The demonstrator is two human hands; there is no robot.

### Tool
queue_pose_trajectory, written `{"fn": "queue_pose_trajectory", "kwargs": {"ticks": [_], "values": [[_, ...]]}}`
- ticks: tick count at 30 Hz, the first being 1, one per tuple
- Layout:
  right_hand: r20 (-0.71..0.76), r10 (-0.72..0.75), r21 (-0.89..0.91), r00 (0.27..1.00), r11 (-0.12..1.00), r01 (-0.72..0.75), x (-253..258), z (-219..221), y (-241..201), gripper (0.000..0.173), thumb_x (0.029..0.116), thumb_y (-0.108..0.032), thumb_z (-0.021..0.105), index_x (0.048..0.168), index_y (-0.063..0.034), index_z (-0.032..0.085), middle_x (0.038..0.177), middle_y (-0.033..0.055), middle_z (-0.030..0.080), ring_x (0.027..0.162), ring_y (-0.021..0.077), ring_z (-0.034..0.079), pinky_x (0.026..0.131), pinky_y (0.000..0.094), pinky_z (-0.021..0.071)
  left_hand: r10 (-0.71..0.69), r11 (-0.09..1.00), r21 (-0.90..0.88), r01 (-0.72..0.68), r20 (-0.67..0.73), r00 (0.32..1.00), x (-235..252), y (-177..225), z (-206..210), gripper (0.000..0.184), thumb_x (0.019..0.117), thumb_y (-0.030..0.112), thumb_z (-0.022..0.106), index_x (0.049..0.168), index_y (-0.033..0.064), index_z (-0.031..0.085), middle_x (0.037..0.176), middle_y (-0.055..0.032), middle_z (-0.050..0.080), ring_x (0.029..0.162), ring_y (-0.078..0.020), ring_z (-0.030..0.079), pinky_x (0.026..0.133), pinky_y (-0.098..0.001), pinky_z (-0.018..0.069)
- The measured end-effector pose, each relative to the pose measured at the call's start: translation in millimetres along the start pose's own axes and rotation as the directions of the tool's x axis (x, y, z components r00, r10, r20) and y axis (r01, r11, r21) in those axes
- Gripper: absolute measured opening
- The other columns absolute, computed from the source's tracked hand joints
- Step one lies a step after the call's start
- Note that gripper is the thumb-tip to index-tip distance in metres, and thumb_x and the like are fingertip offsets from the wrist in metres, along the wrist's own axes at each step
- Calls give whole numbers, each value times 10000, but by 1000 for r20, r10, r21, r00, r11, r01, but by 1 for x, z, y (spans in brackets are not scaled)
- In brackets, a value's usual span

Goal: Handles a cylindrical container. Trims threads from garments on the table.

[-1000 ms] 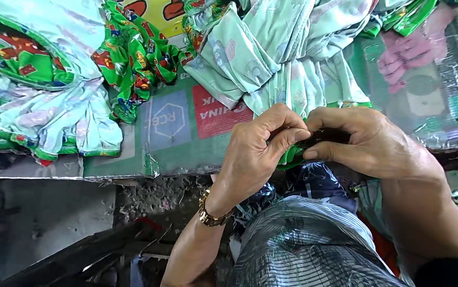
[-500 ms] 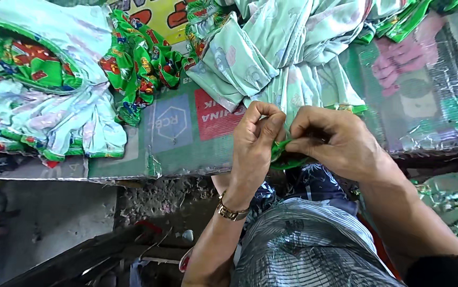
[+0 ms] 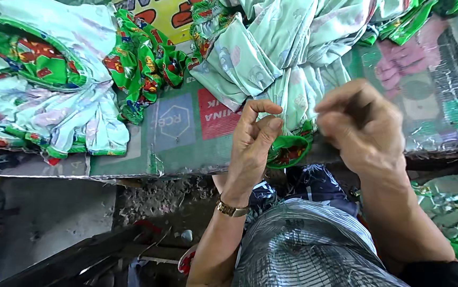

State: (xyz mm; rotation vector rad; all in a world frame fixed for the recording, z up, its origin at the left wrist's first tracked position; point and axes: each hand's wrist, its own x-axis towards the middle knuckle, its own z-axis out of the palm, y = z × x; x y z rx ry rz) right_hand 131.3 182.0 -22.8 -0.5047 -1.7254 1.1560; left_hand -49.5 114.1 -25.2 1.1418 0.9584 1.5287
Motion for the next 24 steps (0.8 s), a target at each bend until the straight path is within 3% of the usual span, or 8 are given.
{"fn": "queue_pose_trajectory", "kwargs": {"ticks": [2, 4, 8, 12, 15, 19, 23, 24], "values": [[150, -10, -145, 989, 989, 32, -2, 8, 0, 399, 927, -340, 761, 1185, -86, 594, 941, -57, 608, 734, -23, 583, 602, 132, 531, -8, 1000, 13, 8, -24, 1000, -1, 1, 1, 135, 1069, 144, 506, 1185, 168, 570, 755, 16, 539, 590, -31, 512, 520, -152, 454], [203, -3, -298, 979, 952, 65, -2, 17, 2, 415, 864, -329, 820, 1139, -100, 610, 969, -31, 649, 791, 14, 632, 662, 184, 565, -17, 999, 32, 19, -41, 999, -2, 2, 2, 137, 1074, 148, 504, 1191, 167, 573, 773, 11, 563, 609, -31, 540, 542, -158, 480], [113, -54, -293, 992, 952, 85, 1, 19, 2, 69, 943, -99, 710, 957, -39, 679, 842, -10, 656, 735, -9, 607, 641, 128, 513, -37, 999, 3, 37, -34, 999, -1, 3, 1, 136, 1066, 129, 507, 1180, 167, 571, 757, 13, 576, 594, -26, 546, 545, -158, 489], [-57, -26, -309, 998, 951, 7, -1, 15, -1, 140, 1028, -143, 610, 940, -45, 659, 747, -58, 597, 632, -73, 538, 553, 77, 439, -46, 999, -9, 46, -11, 999, 1, 3, 1, 124, 1058, 126, 521, 1159, 169, 577, 723, 18, 545, 568, -23, 511, 522, -151, 459], [-130, -6, -154, 992, 988, -14, -3, 12, 2, 162, 1072, -147, 524, 954, -73, 607, 739, -73, 576, 581, -45, 517, 499, 97, 436, -33, 998, -45, 33, 2, 999, 1, 2, -1, 106, 1056, 125, 525, 1140, 158, 579, 716, 16, 531, 564, -28, 506, 520, -156, 459], [-143, -10, -30, 990, 1000, 5, -6, 14, 9, 281, 1090, -191, 476, 822, -124, 527, 662, -71, 483, 525, -11, 454, 465, 139, 391, -23, 998, -66, 22, -9, 1000, 0, 0, -1, 101, 1056, 118, 521, 1124, 154, 587, 711, 15, 512, 548, -32, 482, 505, -156, 441], [94, -3, -293, 996, 956, 31, -8, 17, 8, 265, 951, -319, 730, 1050, -94, 633, 839, -49, 636, 666, 4, 583, 563, 176, 513, -25, 998, -52, 23, -22, 999, 0, 0, 0, 80, 1059, 155, 537, 1114, 163, 595, 756, 20, 553, 585, -18, 520, 530, -150, 473], [134, -22, -356, 991, 932, 69, -8, 21, 9, 231, 931, -277, 744, 1040, -92, 662, 861, -32, 662, 695, 30, 619, 581, 218, 532, -29, 998, -56, 28, -19, 999, 0, 1, 0, 76, 1060, 161, 539, 1106, 159, 600, 761, 20, 556, 594, -21, 522, 539, -153, 474]]}}
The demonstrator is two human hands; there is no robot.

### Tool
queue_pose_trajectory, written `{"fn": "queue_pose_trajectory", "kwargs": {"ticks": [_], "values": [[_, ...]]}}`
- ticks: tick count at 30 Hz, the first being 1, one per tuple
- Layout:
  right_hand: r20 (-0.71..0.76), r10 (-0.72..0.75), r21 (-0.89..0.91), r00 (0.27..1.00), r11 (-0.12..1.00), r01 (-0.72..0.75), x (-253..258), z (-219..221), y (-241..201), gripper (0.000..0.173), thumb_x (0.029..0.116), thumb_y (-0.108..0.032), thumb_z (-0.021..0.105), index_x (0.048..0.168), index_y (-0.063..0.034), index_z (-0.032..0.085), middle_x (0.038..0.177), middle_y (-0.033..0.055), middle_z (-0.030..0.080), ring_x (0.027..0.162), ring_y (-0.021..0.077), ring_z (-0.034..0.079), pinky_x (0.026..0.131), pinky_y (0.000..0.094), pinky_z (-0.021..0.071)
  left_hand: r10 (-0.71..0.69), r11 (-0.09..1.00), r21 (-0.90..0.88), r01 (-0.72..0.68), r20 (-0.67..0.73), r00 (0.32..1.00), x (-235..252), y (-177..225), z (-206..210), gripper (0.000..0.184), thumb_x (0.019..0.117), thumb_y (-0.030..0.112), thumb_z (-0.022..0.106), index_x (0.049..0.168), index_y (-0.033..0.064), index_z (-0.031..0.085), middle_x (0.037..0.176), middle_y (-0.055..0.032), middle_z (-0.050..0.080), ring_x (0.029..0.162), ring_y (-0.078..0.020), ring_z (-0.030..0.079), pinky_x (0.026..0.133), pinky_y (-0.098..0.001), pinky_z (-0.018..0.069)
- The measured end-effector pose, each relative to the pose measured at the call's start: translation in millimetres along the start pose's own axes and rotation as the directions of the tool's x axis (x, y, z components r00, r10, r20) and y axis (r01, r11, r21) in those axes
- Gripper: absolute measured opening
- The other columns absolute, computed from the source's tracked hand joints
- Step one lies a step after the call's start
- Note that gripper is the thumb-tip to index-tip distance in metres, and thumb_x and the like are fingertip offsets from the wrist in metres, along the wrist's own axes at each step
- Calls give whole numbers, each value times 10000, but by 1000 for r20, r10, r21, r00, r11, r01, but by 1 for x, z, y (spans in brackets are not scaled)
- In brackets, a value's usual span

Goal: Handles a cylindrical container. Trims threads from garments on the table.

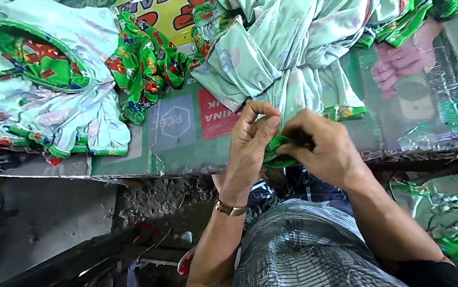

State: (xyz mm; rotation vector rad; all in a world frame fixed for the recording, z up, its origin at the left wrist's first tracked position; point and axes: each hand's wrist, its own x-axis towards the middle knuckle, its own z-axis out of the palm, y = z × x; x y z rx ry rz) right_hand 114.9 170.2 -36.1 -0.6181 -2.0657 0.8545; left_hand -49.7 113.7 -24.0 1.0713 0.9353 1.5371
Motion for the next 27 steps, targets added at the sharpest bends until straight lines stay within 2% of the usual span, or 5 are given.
{"fn": "queue_pose_trajectory", "kwargs": {"ticks": [7, 11, 15, 22, 27], "values": [[-289, 100, 469, 952, 882, 50, -5, -12, 9, 151, 1076, -164, 496, 1107, -64, 605, 901, -25, 626, 597, 1, 507, 498, 149, 443, 78, 977, 207, -49, -137, 988, 12, 64, -36, 145, 1093, 187, 437, 1159, 183, 566, 753, 76, 536, 597, -8, 539, 556, -152, 498], [-289, 135, 486, 948, 874, 24, -3, -12, 8, 147, 1067, -114, 473, 1123, -52, 594, 879, -12, 607, 573, 10, 491, 475, 151, 428, 386, 905, 332, -264, -385, 839, 65, 88, -66, 89, 1083, 162, 479, 1062, 153, 565, 768, 68, 593, 688, -42, 620, 697, -232, 579], [-309, 158, 562, 938, 826, 46, -3, -12, 9, 125, 1063, -114, 492, 1114, -74, 598, 888, -19, 615, 567, 4, 491, 478, 141, 437, 437, 468, 877, -111, -121, 891, 57, 79, -67, 372, 1044, 198, 559, 1353, 3, 494, 1197, -62, 604, 1020, -101, 622, 859, -271, 540], [-273, 183, 627, 945, 778, 31, -4, -15, 8, 116, 1066, -101, 489, 1092, -71, 599, 875, -8, 608, 568, 11, 491, 468, 138, 424, 19, 111, 904, -414, 414, 910, 10, 30, -5, 351, 912, 377, 751, 1090, 80, 692, 1022, -90, 683, 957, -243, 664, 840, -461, 539], [-249, 176, 607, 952, 794, 13, -5, -15, 8, 115, 1047, -88, 496, 1085, -69, 602, 853, -4, 612, 535, 12, 473, 443, 138, 406, 56, 227, 931, -287, 281, 958, 5, 23, -20, 121, 983, 99, 643, 1074, 37, 694, 993, -78, 680, 898, -170, 667, 815, -356, 560]]}}
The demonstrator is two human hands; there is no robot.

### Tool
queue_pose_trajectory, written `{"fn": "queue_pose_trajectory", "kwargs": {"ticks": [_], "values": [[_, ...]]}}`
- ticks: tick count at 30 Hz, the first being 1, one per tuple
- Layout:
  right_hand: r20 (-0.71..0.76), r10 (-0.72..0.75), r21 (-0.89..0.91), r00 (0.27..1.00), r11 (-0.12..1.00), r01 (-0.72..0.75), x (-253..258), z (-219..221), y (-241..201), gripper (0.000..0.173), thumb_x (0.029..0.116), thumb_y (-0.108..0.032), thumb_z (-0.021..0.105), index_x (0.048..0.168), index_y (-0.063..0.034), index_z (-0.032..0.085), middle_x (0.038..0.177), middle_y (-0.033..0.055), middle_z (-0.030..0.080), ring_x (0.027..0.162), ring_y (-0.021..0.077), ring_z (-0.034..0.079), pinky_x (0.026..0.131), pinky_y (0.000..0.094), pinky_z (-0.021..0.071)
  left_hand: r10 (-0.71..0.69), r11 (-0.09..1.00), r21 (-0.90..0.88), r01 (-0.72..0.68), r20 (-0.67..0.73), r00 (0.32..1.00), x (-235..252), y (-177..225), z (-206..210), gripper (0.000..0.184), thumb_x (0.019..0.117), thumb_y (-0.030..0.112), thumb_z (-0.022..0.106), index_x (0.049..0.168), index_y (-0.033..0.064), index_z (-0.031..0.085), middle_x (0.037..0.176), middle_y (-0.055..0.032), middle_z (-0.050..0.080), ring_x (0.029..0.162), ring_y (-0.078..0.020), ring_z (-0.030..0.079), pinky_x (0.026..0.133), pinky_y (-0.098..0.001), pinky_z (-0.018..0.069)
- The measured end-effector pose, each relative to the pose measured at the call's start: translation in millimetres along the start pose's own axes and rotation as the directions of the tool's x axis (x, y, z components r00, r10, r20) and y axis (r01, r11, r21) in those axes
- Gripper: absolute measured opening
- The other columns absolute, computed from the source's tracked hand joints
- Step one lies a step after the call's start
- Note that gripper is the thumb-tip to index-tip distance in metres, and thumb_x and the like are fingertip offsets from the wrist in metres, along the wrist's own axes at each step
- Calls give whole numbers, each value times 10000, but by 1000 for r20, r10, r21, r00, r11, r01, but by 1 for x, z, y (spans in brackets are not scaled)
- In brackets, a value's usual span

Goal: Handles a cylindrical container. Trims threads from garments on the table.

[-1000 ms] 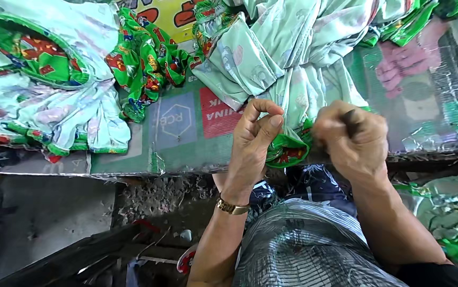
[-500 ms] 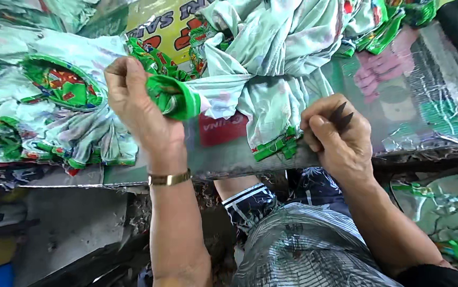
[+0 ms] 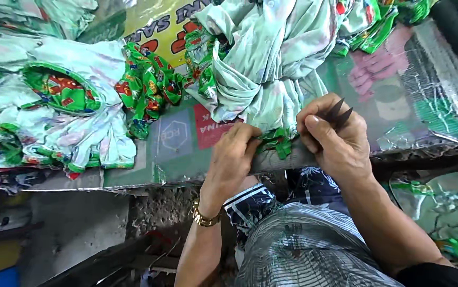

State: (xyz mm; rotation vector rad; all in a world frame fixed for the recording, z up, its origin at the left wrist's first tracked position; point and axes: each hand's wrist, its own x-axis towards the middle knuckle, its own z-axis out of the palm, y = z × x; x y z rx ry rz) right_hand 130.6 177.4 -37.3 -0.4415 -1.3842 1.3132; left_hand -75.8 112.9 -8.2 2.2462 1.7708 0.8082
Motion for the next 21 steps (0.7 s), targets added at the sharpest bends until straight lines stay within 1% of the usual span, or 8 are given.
{"fn": "queue_pose_trajectory", "kwargs": {"ticks": [2, 5, 7, 10, 13, 16, 18, 21], "values": [[20, -9, -19, 1000, 1000, 10, 0, 1, 1, 110, 1044, -79, 499, 1082, -62, 601, 850, -2, 605, 544, 12, 472, 452, 137, 403, -32, 984, -179, 13, -104, 994, -3, -2, 1, 101, 997, 76, 615, 1044, 23, 688, 1040, -67, 671, 977, -114, 657, 874, -267, 557], [61, -38, -154, 997, 987, 47, -1, 3, -1, 100, 1038, -87, 523, 1082, -38, 598, 843, -8, 597, 565, 2, 481, 473, 133, 414, -77, 863, -504, -42, -213, 974, -6, 5, 5, 103, 994, 63, 550, 976, 30, 646, 1268, -94, 649, 1209, -156, 621, 994, -304, 540], [115, -49, -270, 992, 960, 78, -1, 5, -1, 194, 1010, -177, 625, 1130, -28, 593, 910, 0, 609, 599, -4, 500, 501, 129, 440, -126, 728, -680, -86, -256, 959, -9, 10, 11, 127, 1020, 131, 554, 955, 81, 651, 1271, -56, 661, 1194, -143, 633, 962, -300, 557], [188, -8, -389, 982, 918, 82, 0, 9, 3, 469, 891, -299, 807, 1223, -53, 586, 1018, 23, 600, 628, 25, 498, 514, 168, 444, -222, 481, -864, -151, -287, 932, -13, 18, 22, 125, 1015, 173, 567, 966, 118, 667, 1150, -53, 709, 1098, -159, 686, 905, -323, 585], [204, -9, -470, 979, 876, 106, 1, 14, 2, 392, 895, -143, 787, 1223, -56, 591, 1056, 44, 655, 798, 67, 658, 681, 228, 595, -315, 214, -954, -210, -271, 910, -16, 30, 27, 125, 995, 172, 584, 927, 147, 686, 1023, -40, 722, 1037, -166, 707, 892, -346, 594], [200, -17, -438, 980, 893, 105, -1, 12, -1, 309, 897, -9, 689, 1186, -45, 585, 975, 20, 662, 773, 36, 645, 653, 178, 566, -352, 65, -966, -249, -255, 901, -22, 37, 27, 101, 982, 176, 609, 960, 154, 705, 1029, -50, 741, 1039, -167, 718, 891, -347, 592], [162, -67, -401, 984, 907, 128, -2, 10, -8, 245, 896, 48, 617, 1132, -15, 622, 954, 27, 664, 726, 19, 615, 611, 152, 531, -379, 115, -959, -261, -285, 881, -25, 35, 26, 108, 996, 177, 594, 979, 151, 697, 1064, -60, 734, 1046, -174, 715, 884, -355, 597], [111, -176, -457, 978, 865, 208, -2, -2, -20, 174, 937, 8, 604, 1107, -15, 636, 951, 6, 655, 701, -16, 563, 592, 125, 484, -328, 508, -826, -243, -447, 832, -37, 24, 22, 108, 1017, 147, 569, 962, 147, 662, 1114, -41, 710, 1060, -177, 695, 878, -355, 602]]}}
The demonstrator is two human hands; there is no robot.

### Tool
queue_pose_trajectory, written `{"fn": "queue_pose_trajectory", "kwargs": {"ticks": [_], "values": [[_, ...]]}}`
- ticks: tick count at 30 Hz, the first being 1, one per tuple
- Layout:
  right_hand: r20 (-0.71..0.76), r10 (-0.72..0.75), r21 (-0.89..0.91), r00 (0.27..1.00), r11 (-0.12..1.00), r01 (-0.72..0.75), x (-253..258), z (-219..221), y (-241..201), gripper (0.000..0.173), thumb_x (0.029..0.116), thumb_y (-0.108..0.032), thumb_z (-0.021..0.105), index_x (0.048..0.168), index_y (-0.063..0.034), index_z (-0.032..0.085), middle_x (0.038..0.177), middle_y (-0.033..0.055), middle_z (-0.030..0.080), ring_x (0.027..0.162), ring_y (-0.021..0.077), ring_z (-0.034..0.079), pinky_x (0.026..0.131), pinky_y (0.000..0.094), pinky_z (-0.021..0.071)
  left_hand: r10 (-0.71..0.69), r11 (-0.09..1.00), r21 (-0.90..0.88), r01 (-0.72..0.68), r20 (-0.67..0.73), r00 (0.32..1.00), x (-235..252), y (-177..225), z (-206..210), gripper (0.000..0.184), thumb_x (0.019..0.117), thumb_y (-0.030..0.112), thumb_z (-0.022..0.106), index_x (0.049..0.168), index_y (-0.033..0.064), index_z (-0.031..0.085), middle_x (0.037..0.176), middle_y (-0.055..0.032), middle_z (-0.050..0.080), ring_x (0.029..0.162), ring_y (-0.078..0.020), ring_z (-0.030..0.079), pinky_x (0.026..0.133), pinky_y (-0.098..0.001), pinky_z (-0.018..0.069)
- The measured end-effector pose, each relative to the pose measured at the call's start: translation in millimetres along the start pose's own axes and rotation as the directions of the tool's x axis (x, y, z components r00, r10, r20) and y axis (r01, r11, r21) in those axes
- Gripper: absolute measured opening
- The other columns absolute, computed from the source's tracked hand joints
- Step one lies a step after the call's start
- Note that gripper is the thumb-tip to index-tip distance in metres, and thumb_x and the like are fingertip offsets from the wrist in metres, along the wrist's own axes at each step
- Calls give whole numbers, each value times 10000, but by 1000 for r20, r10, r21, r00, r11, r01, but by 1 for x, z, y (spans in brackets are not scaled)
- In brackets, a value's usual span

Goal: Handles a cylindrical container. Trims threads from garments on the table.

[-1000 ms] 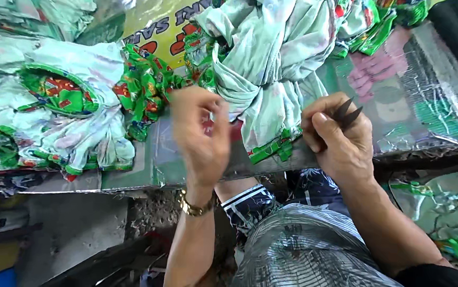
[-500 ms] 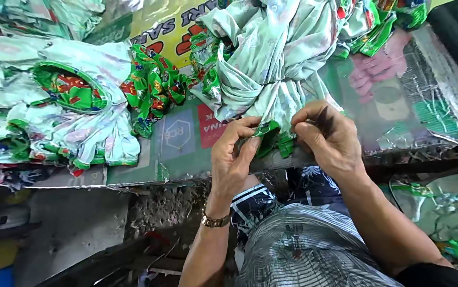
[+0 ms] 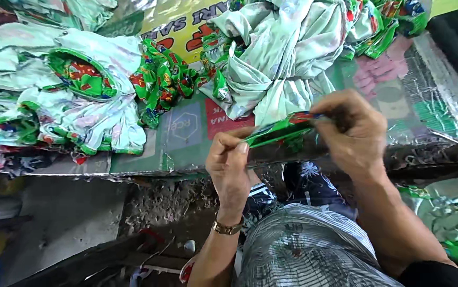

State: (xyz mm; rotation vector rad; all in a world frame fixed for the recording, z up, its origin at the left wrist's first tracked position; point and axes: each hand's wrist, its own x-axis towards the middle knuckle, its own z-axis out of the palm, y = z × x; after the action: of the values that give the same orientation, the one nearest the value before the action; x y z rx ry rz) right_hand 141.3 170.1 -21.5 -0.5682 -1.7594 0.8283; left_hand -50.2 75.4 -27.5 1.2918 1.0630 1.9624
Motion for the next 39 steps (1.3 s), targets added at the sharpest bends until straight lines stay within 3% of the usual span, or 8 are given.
{"fn": "queue_pose_trajectory", "kwargs": {"ticks": [3, 6, 14, 19, 22, 30, 36, 39], "values": [[27, -137, -136, 990, 981, 140, -3, -9, 2, 107, 953, -46, 621, 1042, -1, 660, 949, 35, 660, 754, -13, 580, 644, 117, 496, 120, 807, 553, -209, 193, 974, -13, -4, -19, 73, 1001, 121, 588, 955, 103, 641, 1180, -43, 704, 1136, -151, 673, 951, -322, 580], [106, -201, -224, 974, 949, 221, -9, -2, 8, 112, 926, -42, 633, 1023, 3, 665, 956, 89, 665, 814, 54, 622, 694, 163, 524, 60, 574, 765, -292, 317, 947, -21, -15, -13, 94, 953, 172, 650, 995, 88, 659, 1288, -85, 676, 1353, -248, 541, 1202, -534, 324], [96, -255, -225, 962, 936, 271, -9, 3, 4, 107, 934, -13, 627, 1037, 10, 644, 954, 105, 643, 848, 78, 622, 716, 159, 512, 140, 519, 790, -326, 298, 944, 5, -25, 27, 438, 886, 180, 744, 1271, 67, 568, 1321, -136, 613, 1247, -252, 579, 1107, -499, 391], [99, -265, -241, 959, 929, 282, -9, 7, 5, 98, 938, -26, 649, 1031, -8, 625, 960, 102, 650, 864, 79, 636, 725, 148, 518, 102, 596, 740, -311, 314, 944, 14, -27, 25, 181, 919, 47, 635, 1094, 32, 678, 1034, -94, 700, 1002, -198, 647, 948, -423, 462], [156, -217, -445, 964, 856, 265, -12, -1, 6, 173, 930, -52, 643, 1099, -19, 626, 959, 148, 678, 798, 198, 657, 622, 285, 500, 139, 705, 654, -274, 252, 958, 5, -15, 9, 137, 961, 47, 606, 1059, 42, 701, 1033, -51, 708, 1031, -143, 651, 983, -375, 497], [469, -48, -558, 882, 758, 338, -21, -11, 3, 112, 938, -30, 578, 999, -27, 671, 943, 162, 658, 620, 282, 607, 446, 372, 405, 36, 402, 725, -559, 598, 801, -6, -12, -27, 46, 965, 84, 654, 973, 101, 696, 1152, -74, 687, 1139, -207, 615, 1068, -423, 408], [507, 2, -467, 862, 841, 273, -1, -26, -7, 200, 979, -128, 554, 1058, -68, 728, 949, 91, 708, 683, 192, 657, 499, 336, 464, -75, 456, 649, -608, 709, 701, 16, -4, -26, 131, 962, 185, 629, 932, 128, 743, 1057, -47, 737, 1056, -201, 635, 965, -434, 397], [344, -31, -225, 938, 968, 115, 11, -12, -9, 209, 1043, -164, 538, 1042, -49, 713, 896, 8, 663, 756, 16, 604, 619, 156, 481, -72, 489, 644, -588, 702, 709, 21, -3, -22, 96, 972, 154, 662, 937, 116, 743, 978, -29, 749, 1003, -188, 658, 936, -431, 411]]}}
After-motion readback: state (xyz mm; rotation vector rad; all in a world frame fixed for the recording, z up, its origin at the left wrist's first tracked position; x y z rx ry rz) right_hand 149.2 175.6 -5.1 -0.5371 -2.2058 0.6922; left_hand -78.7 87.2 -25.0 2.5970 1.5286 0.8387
